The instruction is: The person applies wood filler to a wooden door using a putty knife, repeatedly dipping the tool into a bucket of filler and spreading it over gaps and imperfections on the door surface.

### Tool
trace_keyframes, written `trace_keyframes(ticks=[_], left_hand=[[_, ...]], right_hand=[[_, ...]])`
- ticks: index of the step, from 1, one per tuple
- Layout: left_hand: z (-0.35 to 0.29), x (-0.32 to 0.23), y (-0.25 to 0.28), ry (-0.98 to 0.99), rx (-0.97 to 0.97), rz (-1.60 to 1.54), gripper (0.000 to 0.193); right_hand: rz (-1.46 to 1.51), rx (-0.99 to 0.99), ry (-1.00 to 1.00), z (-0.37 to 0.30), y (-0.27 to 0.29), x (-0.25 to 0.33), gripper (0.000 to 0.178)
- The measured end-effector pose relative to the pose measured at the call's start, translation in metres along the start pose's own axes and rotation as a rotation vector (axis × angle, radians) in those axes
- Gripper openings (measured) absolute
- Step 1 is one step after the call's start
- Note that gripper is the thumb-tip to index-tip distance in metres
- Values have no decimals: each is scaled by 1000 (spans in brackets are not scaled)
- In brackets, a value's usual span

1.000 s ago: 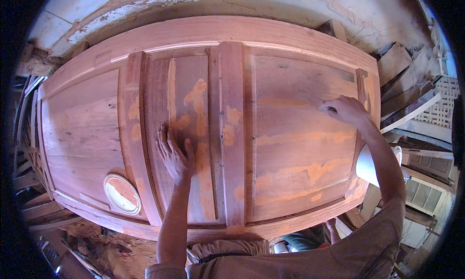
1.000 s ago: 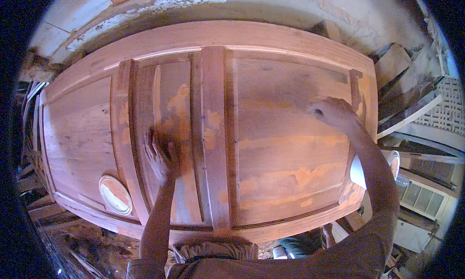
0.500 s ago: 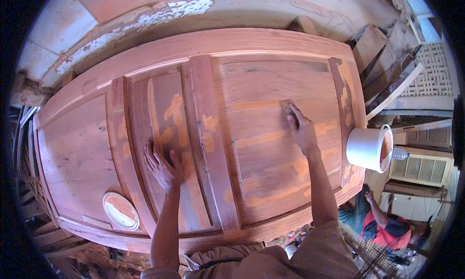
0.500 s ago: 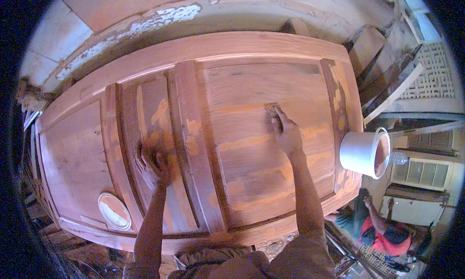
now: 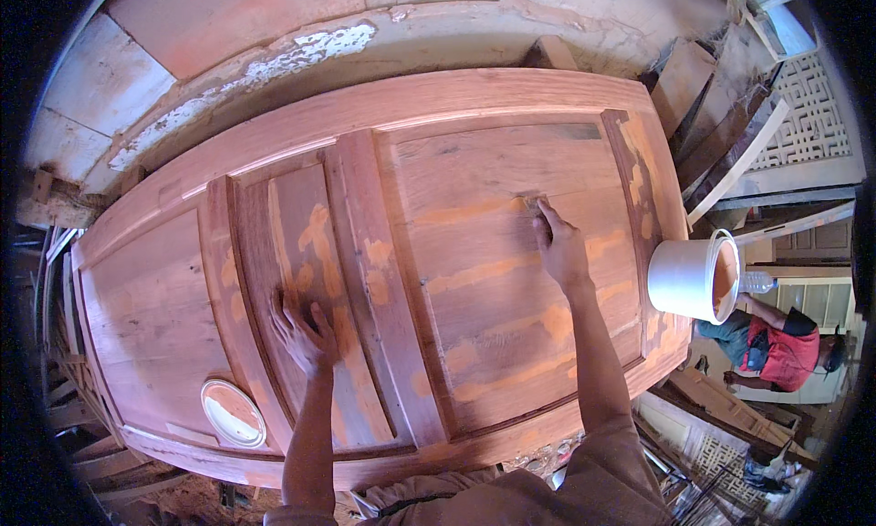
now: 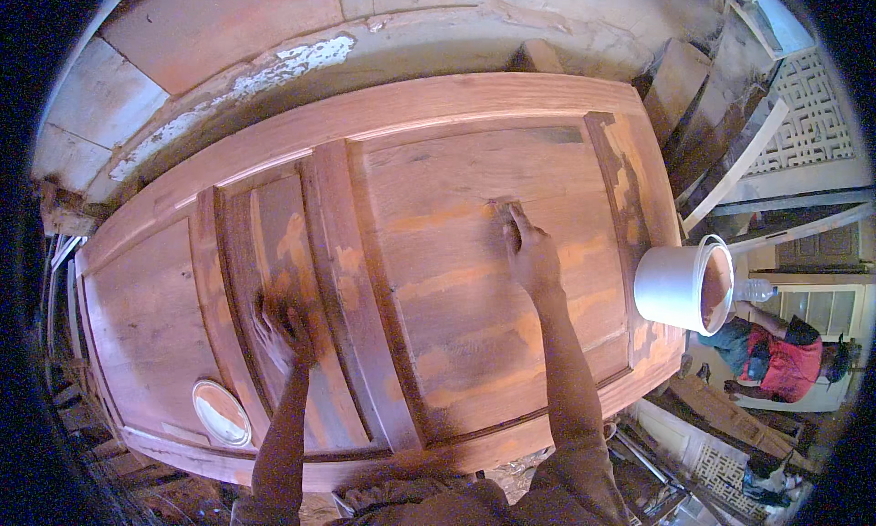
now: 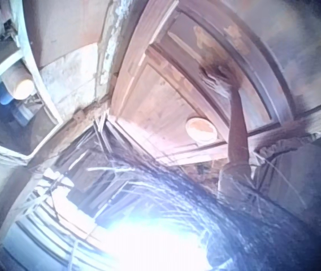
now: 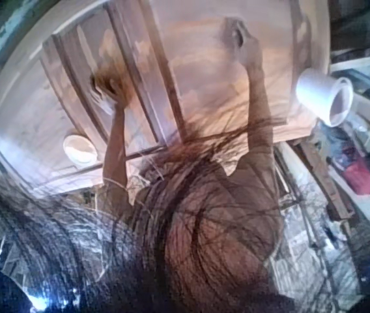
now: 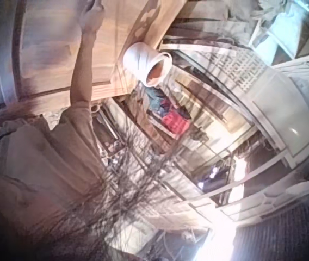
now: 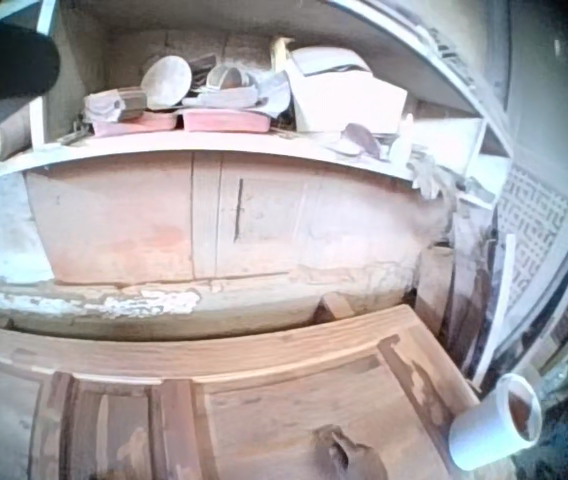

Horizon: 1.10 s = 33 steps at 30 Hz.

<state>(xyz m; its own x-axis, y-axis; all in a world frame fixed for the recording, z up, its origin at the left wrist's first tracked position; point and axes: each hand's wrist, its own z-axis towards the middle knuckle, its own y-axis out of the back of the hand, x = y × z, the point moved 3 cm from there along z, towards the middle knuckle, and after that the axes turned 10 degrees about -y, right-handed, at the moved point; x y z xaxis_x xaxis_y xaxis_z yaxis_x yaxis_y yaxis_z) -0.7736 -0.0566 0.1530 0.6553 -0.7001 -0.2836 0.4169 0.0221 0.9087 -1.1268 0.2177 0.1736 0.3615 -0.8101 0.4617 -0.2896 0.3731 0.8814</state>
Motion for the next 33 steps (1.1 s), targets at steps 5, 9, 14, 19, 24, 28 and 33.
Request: trace_keyframes(ticks=[5, 9, 14, 19, 24, 28, 33], left_hand=[[-1, -1, -3, -29, -9, -41, 46], [-2, 3, -3, -17, -12, -19, 46], [-3, 4, -13, -42, -36, -28, 47], [-8, 8, -11, -58, -26, -19, 47], [-5, 0, -8, -41, -33, 2, 46], [-1, -1, -13, -71, -28, -9, 45], [-3, 3, -4, -27, -43, -10, 45]], right_hand=[[-118, -93, -105, -10, -17, -7, 40], [-54, 19, -77, -10, 4, -9, 37], [8, -77, -73, 6, 9, -11, 34], [-135, 30, -207, -3, 6, -7, 33], [-47, -6, -69, 10, 17, -30, 33], [-70, -148, -90, 9, 7, -45, 34], [-208, 129, -132, 4, 37, -39, 36]])
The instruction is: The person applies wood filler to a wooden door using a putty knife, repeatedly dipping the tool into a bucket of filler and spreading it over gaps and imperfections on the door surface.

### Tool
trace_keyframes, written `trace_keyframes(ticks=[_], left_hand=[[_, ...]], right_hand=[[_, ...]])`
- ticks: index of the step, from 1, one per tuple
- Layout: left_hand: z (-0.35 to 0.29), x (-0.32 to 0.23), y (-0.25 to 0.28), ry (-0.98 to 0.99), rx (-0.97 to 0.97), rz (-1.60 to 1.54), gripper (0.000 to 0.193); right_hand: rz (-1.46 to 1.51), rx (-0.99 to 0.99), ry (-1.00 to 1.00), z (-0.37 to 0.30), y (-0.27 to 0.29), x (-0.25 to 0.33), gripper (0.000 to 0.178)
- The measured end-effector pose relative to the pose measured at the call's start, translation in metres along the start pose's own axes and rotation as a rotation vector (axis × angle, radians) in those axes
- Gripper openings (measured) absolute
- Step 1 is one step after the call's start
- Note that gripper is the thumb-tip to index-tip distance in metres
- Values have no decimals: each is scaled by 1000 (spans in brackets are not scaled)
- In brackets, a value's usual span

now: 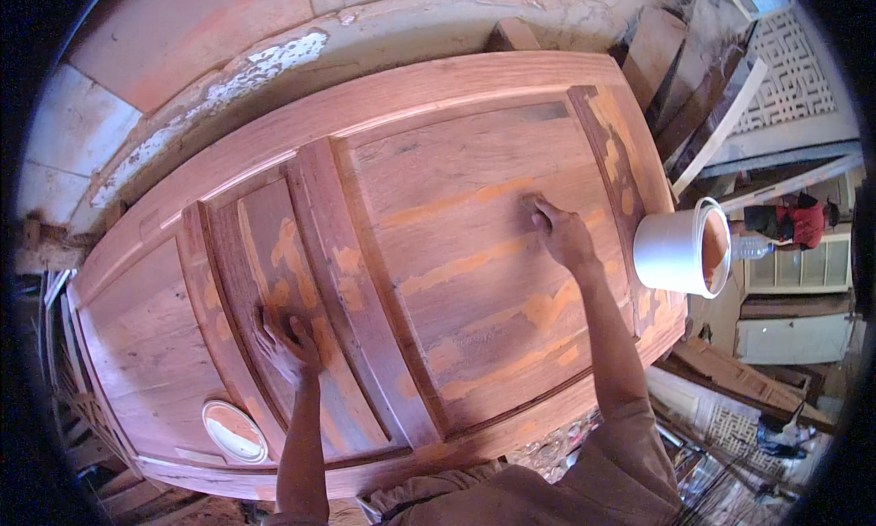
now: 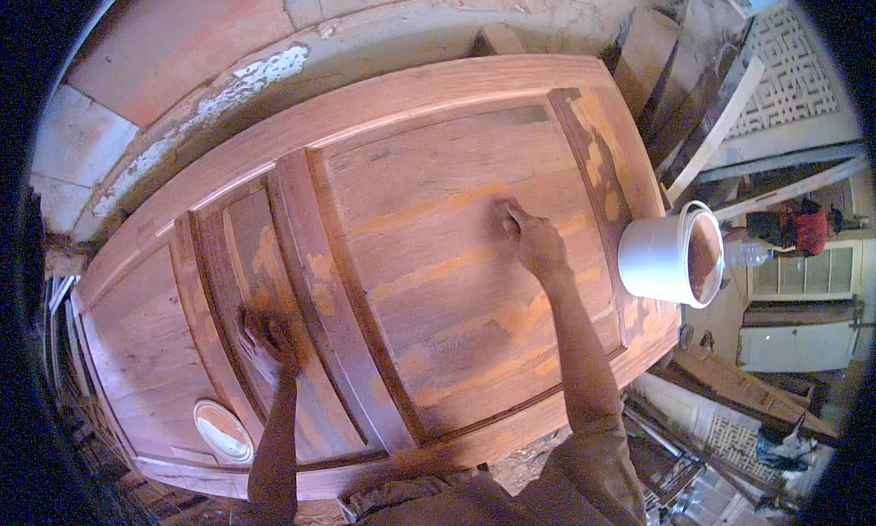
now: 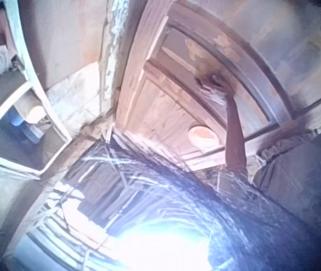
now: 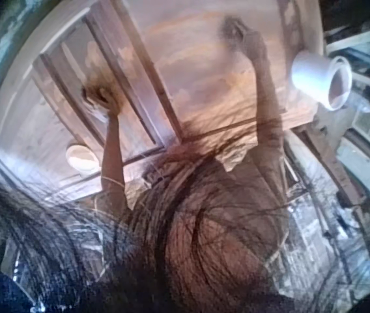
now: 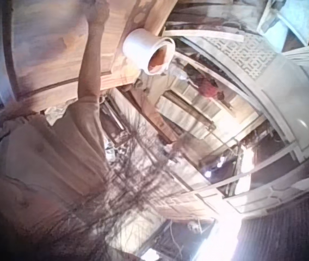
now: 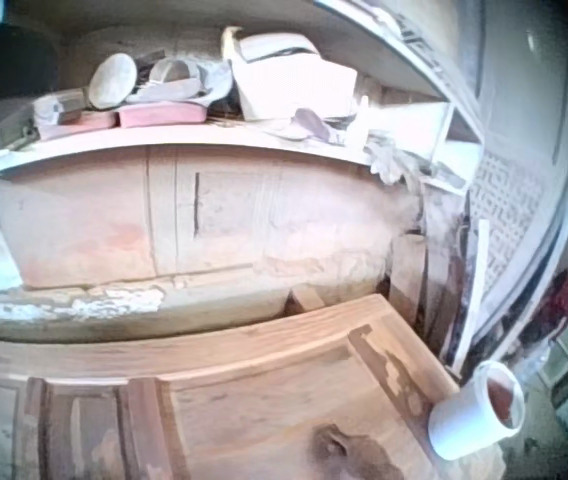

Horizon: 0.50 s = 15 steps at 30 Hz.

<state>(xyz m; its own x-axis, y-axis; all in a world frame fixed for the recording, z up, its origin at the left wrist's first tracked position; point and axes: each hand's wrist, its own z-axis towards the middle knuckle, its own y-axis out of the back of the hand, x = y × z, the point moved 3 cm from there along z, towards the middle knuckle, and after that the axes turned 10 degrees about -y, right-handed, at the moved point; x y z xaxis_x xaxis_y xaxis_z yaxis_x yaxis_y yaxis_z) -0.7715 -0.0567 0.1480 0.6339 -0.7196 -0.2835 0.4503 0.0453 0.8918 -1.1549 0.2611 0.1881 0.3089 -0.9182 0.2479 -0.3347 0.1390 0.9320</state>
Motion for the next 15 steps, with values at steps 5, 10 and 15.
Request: trace_keyframes(ticks=[5, 10, 15], left_hand=[[2, -5, -4, -3, 0, -68, 46], [-1, 4, -9, -11, 38, 1, 46], [2, 4, -8, -15, 11, 7, 47]], right_hand=[[105, 96, 353, 6, 32, 45, 38], [-377, 285, 465, 17, 28, 103, 25], [-351, 243, 507, 45, 30, 72, 27]])
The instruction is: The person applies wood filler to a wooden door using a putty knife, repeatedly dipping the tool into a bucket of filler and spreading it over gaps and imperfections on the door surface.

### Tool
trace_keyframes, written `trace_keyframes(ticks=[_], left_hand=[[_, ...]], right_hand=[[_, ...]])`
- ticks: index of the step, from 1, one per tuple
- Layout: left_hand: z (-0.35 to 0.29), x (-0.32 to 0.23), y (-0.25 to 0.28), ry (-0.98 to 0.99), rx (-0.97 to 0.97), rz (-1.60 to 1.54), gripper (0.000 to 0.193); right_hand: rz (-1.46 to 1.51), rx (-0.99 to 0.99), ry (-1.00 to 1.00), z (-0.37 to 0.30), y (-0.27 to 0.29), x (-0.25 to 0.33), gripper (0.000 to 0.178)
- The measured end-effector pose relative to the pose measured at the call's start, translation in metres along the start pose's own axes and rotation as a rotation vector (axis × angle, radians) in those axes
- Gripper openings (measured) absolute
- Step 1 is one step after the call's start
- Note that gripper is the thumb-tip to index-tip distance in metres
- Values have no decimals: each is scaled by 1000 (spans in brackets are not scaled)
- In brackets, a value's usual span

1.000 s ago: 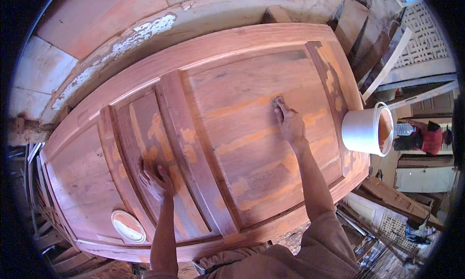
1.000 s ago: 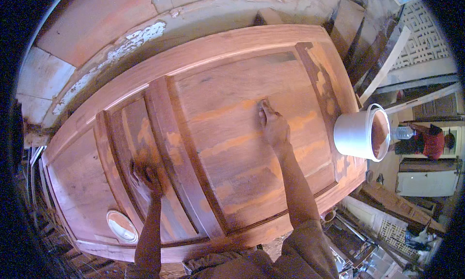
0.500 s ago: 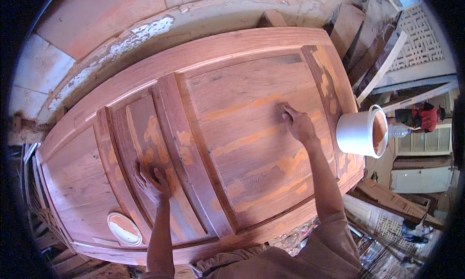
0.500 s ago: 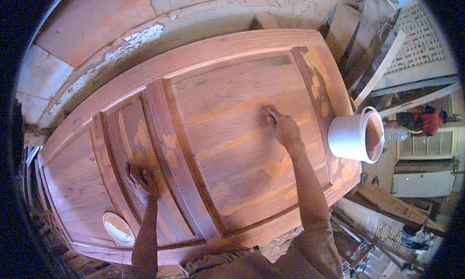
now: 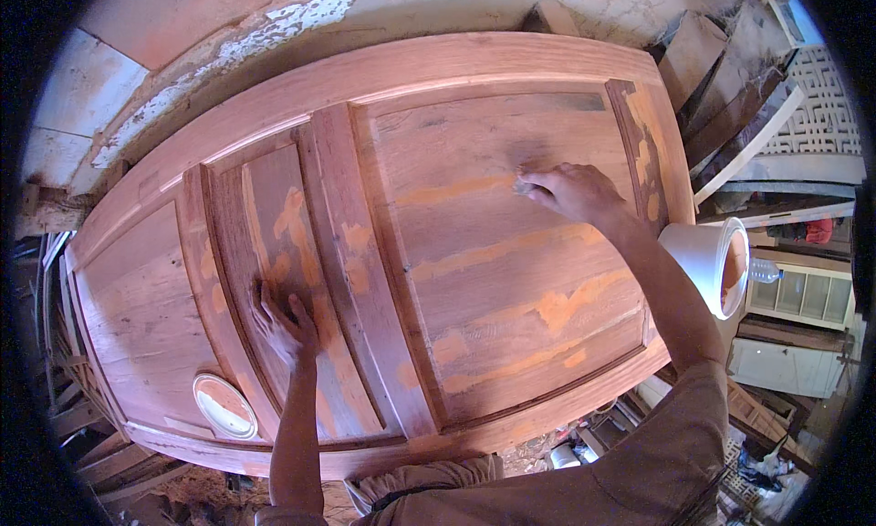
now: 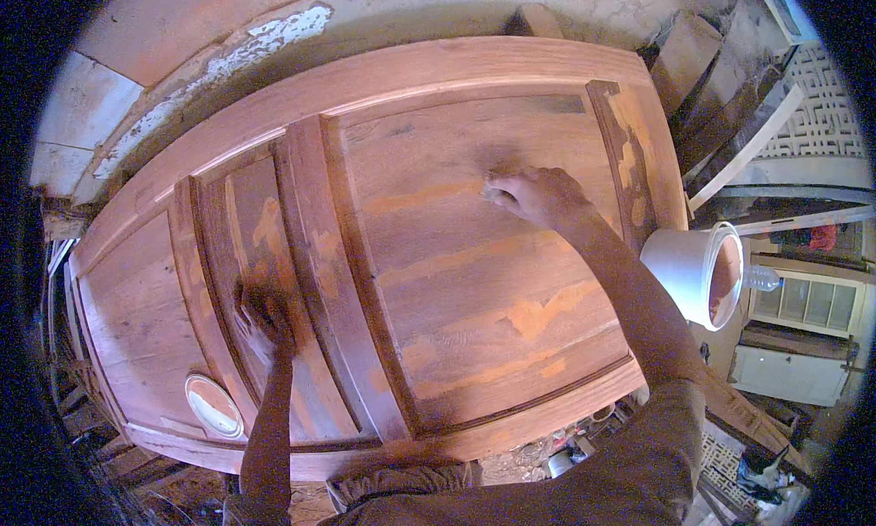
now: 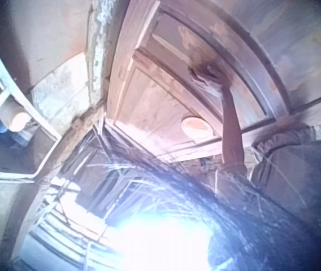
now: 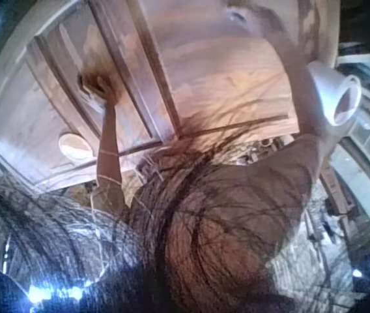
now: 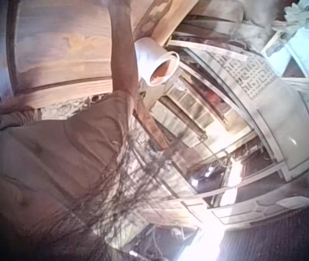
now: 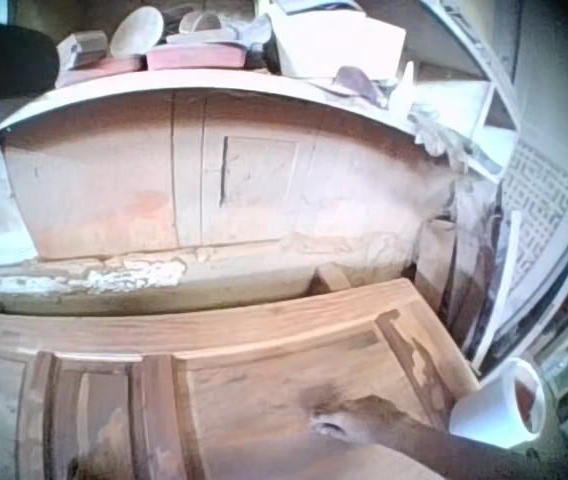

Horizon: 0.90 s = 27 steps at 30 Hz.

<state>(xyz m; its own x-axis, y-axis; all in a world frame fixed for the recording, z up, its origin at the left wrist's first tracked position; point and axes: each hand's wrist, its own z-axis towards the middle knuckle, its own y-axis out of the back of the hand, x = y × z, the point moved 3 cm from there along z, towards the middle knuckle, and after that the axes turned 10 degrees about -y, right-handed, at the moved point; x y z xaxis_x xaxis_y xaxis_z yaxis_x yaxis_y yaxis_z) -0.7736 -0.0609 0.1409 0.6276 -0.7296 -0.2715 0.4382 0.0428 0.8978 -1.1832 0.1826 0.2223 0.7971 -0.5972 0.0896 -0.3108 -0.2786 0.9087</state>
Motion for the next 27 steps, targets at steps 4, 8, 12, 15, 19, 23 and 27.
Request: trace_keyframes(ticks=[4, 8, 12, 15, 19, 23, 27], left_hand=[[-2, 3, 2, 24, 11, 15, 49], [-5, 6, 1, 74, 54, 8, 52], [-4, 7, -2, 48, 17, 3, 53], [-2, 5, 5, 103, 66, 21, 53], [-2, 2, 6, 62, 62, 39, 52], [-2, 2, 5, 30, 24, 19, 50], [-4, 3, -2, -2, 42, 56, 48]], right_hand=[[-32, 22, -71, -4, 11, -25, 29], [-2, 83, -250, -13, 10, -61, 31], [143, 15, -207, -27, -18, -127, 33], [352, -152, -261, -53, -24, -119, 36], [569, -293, -542, -77, -47, -69, 39], [717, -509, -389, -63, -68, -42, 40], [571, -480, -425, -47, -71, -40, 39]])
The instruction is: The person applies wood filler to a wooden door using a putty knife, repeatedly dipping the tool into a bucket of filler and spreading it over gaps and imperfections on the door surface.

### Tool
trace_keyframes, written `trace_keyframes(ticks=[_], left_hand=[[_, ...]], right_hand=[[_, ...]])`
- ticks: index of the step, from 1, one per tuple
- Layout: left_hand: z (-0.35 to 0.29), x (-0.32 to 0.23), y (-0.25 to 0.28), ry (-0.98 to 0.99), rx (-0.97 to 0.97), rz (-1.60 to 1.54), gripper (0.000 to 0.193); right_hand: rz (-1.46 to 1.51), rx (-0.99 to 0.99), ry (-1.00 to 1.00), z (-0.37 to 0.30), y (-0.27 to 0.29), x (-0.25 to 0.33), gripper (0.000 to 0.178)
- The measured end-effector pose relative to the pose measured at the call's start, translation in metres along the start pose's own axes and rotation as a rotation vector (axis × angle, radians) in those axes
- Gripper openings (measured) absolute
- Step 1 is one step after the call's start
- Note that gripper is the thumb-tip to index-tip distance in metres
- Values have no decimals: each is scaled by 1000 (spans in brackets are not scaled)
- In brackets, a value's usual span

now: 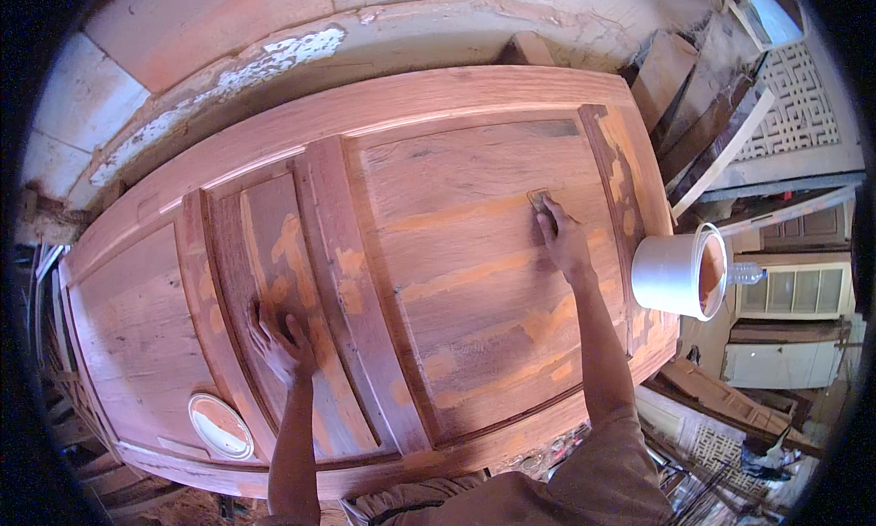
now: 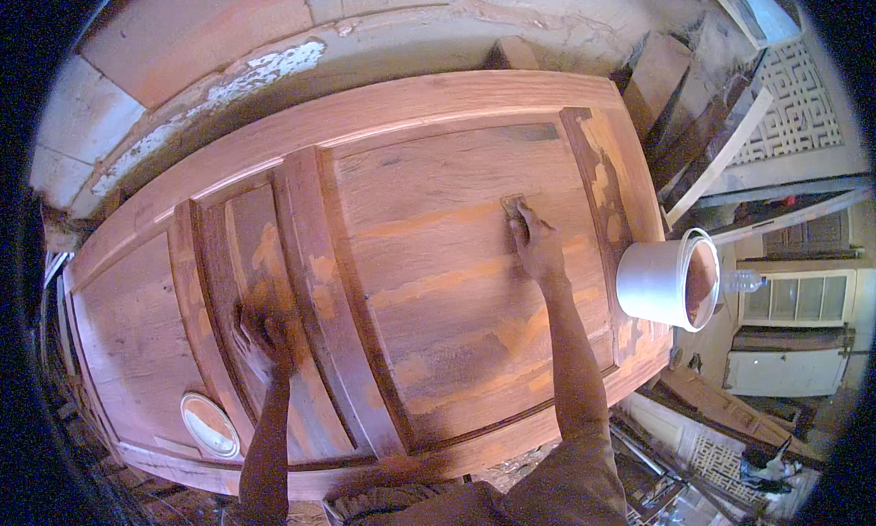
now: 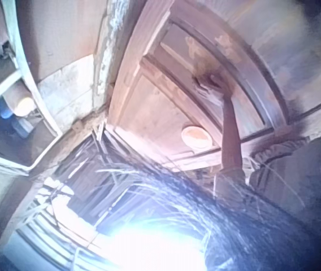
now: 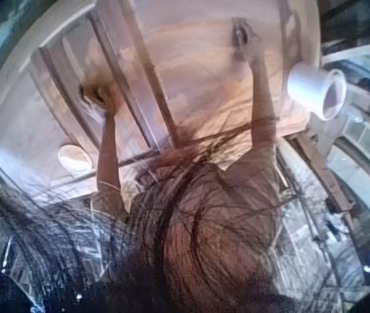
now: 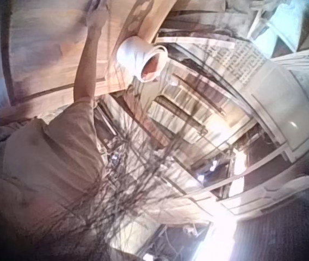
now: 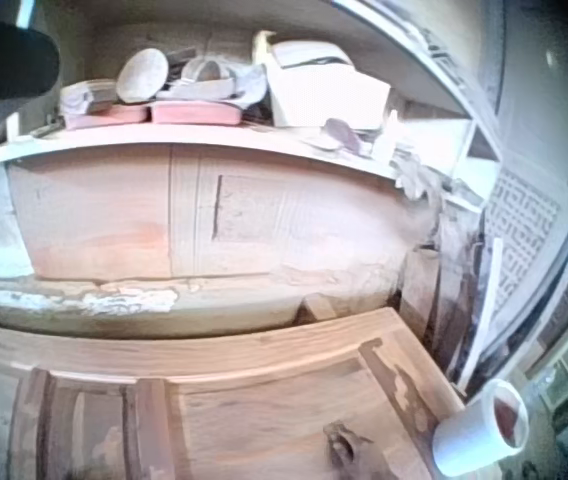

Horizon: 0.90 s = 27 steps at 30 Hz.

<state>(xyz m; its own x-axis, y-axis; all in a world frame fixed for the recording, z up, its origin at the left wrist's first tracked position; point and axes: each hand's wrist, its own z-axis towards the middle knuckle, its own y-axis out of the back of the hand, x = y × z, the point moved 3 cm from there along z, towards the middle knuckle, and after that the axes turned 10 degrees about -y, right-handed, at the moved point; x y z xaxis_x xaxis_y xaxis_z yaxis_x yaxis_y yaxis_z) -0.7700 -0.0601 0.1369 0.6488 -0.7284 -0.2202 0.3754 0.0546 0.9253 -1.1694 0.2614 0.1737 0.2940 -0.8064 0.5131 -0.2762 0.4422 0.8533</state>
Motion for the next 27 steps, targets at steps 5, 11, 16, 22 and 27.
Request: trace_keyframes(ticks=[5, 11, 16, 22, 27], left_hand=[[0, -3, 3, 5, -19, -45, 46], [7, -15, 13, -11, -34, -92, 45], [0, -6, 6, 3, -11, -69, 44], [10, -15, 19, -8, -18, -64, 43], [4, -12, 8, -38, -46, -105, 43]], right_hand=[[-159, 46, 15, 0, -1, -27, 36], [-4, -74, 40, 13, 18, -21, 35], [-147, -54, -6, 7, 0, -38, 35], [-17, 4, 41, 14, 31, -27, 36], [-140, -95, -30, 17, 13, -44, 37]])
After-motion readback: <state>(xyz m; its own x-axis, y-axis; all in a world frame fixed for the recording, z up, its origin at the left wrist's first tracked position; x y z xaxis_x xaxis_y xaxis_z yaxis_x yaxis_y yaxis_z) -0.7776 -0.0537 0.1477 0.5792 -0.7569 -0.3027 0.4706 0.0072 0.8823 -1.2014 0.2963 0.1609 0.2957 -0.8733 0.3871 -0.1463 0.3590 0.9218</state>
